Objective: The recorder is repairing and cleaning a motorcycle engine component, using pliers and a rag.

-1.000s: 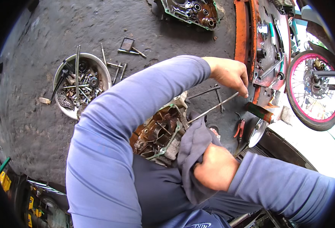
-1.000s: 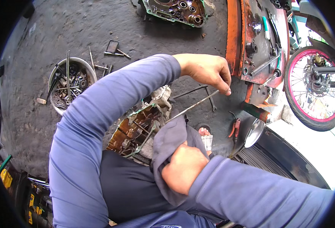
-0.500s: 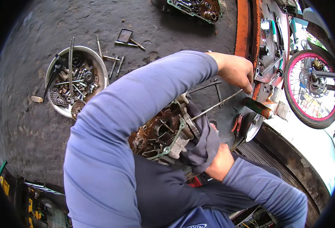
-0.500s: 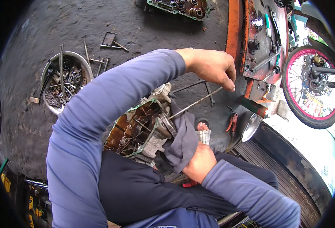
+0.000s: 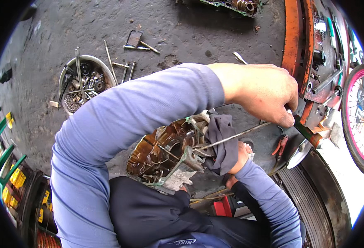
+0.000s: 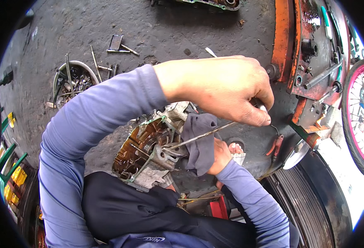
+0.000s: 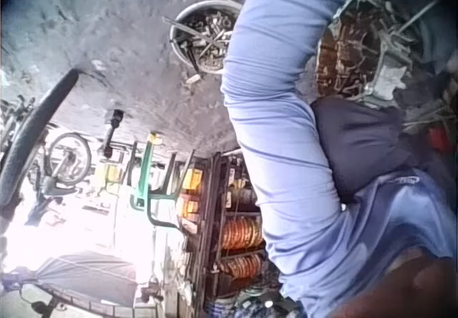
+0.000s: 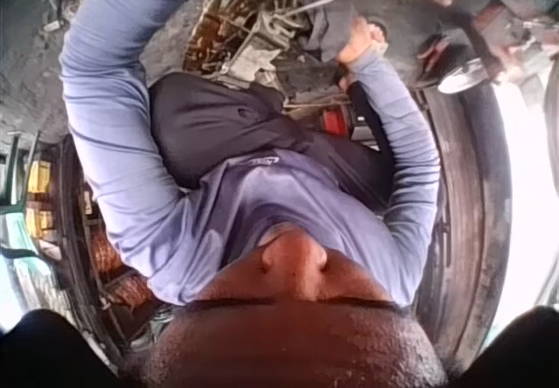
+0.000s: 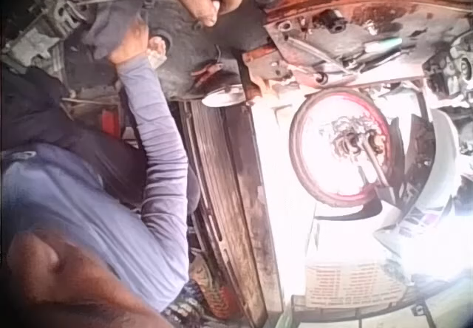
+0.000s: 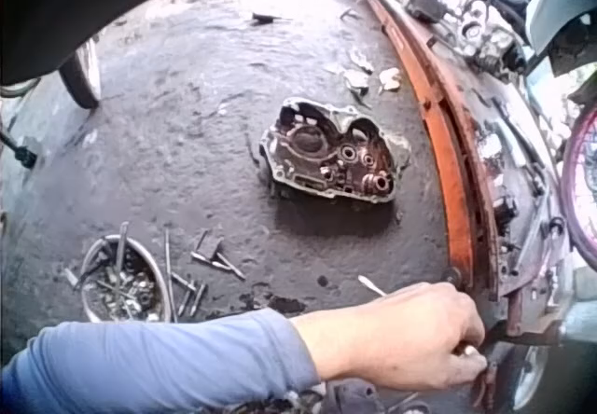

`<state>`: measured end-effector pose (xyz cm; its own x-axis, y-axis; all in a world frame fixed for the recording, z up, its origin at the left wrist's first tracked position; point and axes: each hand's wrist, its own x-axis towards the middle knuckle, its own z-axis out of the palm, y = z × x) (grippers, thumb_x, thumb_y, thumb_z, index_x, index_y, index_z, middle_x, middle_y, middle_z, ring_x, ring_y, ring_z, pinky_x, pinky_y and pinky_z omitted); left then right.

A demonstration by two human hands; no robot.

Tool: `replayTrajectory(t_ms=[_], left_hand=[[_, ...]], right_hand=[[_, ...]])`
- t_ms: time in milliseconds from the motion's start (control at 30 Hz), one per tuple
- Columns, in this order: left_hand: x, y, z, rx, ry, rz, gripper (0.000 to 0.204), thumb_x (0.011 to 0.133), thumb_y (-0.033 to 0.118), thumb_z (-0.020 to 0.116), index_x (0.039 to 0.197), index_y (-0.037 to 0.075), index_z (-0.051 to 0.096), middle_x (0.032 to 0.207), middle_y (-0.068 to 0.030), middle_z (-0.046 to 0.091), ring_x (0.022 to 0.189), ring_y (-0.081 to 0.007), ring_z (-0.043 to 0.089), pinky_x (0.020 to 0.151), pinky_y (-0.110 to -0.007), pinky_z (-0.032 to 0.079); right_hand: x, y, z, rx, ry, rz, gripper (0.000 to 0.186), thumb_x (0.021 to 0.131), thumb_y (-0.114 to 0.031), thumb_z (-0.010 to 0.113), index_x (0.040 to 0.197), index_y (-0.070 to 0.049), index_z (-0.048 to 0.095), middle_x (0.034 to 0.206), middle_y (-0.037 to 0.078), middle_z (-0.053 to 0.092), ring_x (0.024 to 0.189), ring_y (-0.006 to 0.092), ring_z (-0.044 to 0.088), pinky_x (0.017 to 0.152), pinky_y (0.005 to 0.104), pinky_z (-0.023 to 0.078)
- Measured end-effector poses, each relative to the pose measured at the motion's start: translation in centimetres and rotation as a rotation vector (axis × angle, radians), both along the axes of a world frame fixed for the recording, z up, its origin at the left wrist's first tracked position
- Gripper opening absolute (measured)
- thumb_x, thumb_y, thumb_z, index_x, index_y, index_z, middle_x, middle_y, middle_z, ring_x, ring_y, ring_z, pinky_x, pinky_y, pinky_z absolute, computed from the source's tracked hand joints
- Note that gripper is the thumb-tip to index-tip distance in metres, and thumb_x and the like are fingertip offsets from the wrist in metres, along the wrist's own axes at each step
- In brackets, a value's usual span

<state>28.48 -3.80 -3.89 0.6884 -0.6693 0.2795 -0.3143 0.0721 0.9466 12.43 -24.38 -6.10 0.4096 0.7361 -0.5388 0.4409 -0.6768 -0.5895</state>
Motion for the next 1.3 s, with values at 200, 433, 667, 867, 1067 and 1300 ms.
replayTrajectory(t_ms=[200,433,667,867,1067,1300], left_hand=[[0.2,0.2,2.5,0.280,-0.056,0.006,0.032,0.084,0.033,0.067,0.088,0.003,0.077,0.086,-0.0197,0.072,0.088,-0.0385,0.071,0.084,-0.048,0.055],[-1.1,1.4,3.5,0.483,-0.234,0.111,0.027,0.082,0.029,0.074,0.082,0.003,0.076,0.083,-0.0180,0.073,0.084,-0.0376,0.073,0.076,-0.046,0.059],[-1.0,1.2,5.0,0.492,-0.277,0.130,0.025,0.084,0.025,0.071,0.073,0.003,0.072,0.073,-0.0160,0.070,0.074,-0.0365,0.072,0.067,-0.045,0.058],[-1.6,0.1,6.5,0.573,-0.234,0.122,0.015,0.081,0.016,0.067,0.086,0.009,0.080,0.088,-0.0115,0.077,0.087,-0.0290,0.076,0.071,-0.041,0.060],[-2.0,-1.2,6.7,0.630,-0.237,0.113,0.020,0.081,0.020,0.074,0.099,0.011,0.080,0.092,-0.0027,0.077,0.089,-0.0231,0.074,0.063,-0.040,0.055],[-1.9,-5.8,7.7,0.815,-0.292,0.195,0.013,0.078,0.021,0.077,0.090,0.016,0.076,0.071,0.0056,0.059,0.060,-0.0170,0.057,0.045,-0.038,0.029]], right_hand=[[2.6,-0.8,-3.3,0.331,0.138,-0.104,0.057,0.080,-0.036,0.073,0.131,-0.011,0.064,0.134,0.015,0.062,0.127,0.0363,0.057,0.106,0.0465,0.046],[1.0,0.8,3.3,0.147,0.126,-0.281,0.067,0.079,-0.009,0.075,0.140,0.004,0.054,0.146,0.023,0.052,0.129,0.0429,0.053,0.112,0.0471,0.041],[0.1,0.2,9.7,0.116,0.170,-0.225,0.042,0.080,-0.009,0.074,0.119,0.004,0.064,0.117,0.030,0.062,0.110,0.0485,0.060,0.098,0.0490,0.050],[1.2,1.9,13.6,-0.006,0.211,-0.175,0.031,0.081,-0.011,0.070,0.109,0.002,0.065,0.110,0.025,0.064,0.102,0.0450,0.062,0.091,0.0483,0.052],[3.8,7.5,16.9,-0.315,0.552,-0.301,0.035,0.086,-0.012,0.067,0.119,-0.002,0.064,0.113,0.021,0.066,0.106,0.0384,0.064,0.095,0.0440,0.051],[6.5,13.5,20.8,-0.696,0.667,-0.389,0.042,0.091,-0.018,0.064,0.129,-0.001,0.062,0.116,0.020,0.070,0.109,0.0319,0.067,0.096,0.0401,0.052]])
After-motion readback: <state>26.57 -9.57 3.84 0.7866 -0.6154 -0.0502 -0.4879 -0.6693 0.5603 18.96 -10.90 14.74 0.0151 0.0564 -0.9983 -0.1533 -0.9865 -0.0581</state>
